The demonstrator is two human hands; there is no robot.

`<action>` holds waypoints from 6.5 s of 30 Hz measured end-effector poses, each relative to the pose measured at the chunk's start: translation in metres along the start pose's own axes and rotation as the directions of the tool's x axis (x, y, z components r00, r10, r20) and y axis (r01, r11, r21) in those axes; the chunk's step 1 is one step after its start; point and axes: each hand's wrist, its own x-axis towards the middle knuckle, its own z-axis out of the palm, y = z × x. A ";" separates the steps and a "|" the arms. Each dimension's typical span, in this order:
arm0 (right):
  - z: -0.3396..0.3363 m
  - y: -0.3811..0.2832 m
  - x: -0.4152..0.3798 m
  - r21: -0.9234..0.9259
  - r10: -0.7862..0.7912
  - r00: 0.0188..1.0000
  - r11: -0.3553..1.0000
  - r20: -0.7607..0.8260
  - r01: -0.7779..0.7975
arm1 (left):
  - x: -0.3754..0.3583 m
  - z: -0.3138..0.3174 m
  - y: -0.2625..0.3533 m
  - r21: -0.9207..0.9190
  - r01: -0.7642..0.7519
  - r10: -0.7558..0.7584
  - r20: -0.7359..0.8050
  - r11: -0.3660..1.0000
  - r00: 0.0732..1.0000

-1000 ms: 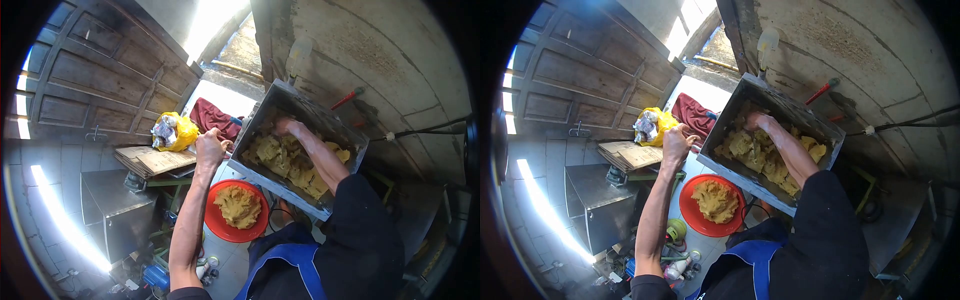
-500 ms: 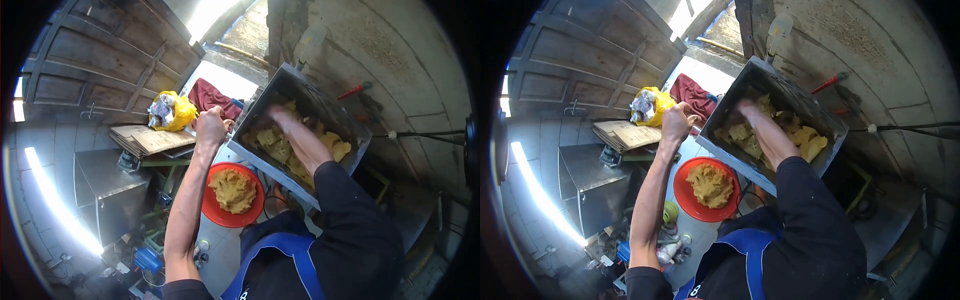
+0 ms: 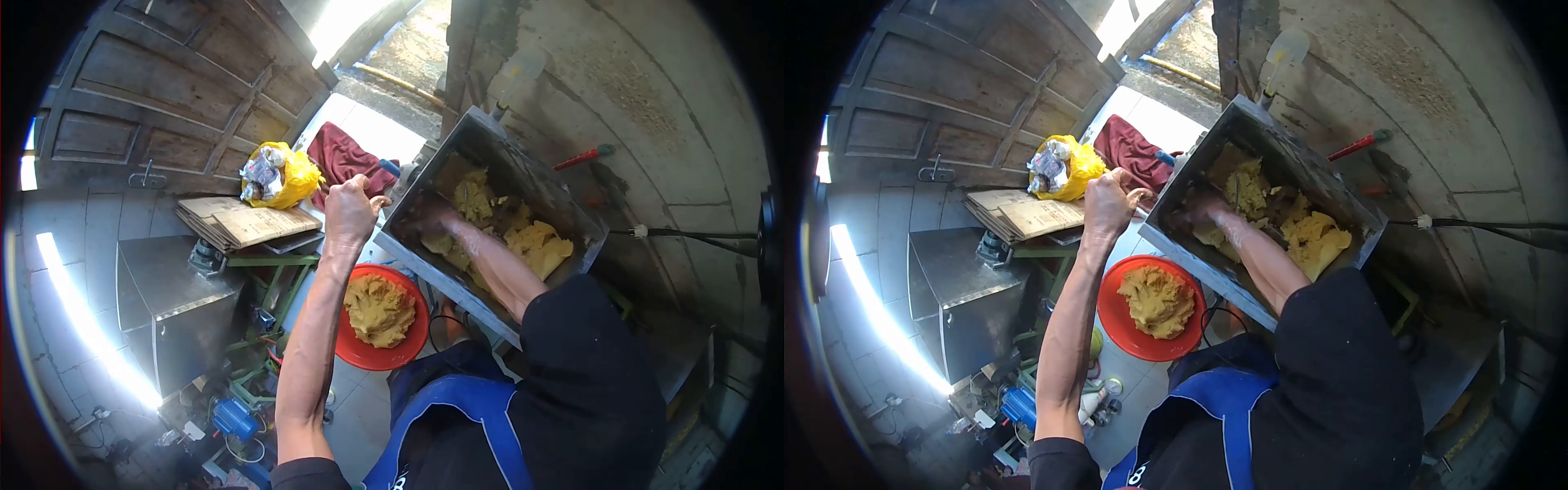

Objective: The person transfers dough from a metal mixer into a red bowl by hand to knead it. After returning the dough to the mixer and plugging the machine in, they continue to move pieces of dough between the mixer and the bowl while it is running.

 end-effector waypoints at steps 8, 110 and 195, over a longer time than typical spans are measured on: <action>0.017 0.004 0.013 0.044 0.021 0.999 0.999 0.049 -0.024 | -0.005 0.006 -0.006 -0.014 -0.019 0.018 -0.068 1.000 0.998; 0.050 0.100 -0.150 0.018 0.431 0.582 0.793 0.689 -0.609 | -0.004 0.009 -0.007 -0.009 0.054 -0.055 -0.137 0.998 0.989; 0.257 -0.323 -0.150 0.215 0.416 0.899 0.874 0.134 -0.436 | 0.014 0.010 -0.027 0.202 -0.385 0.335 0.243 0.901 0.910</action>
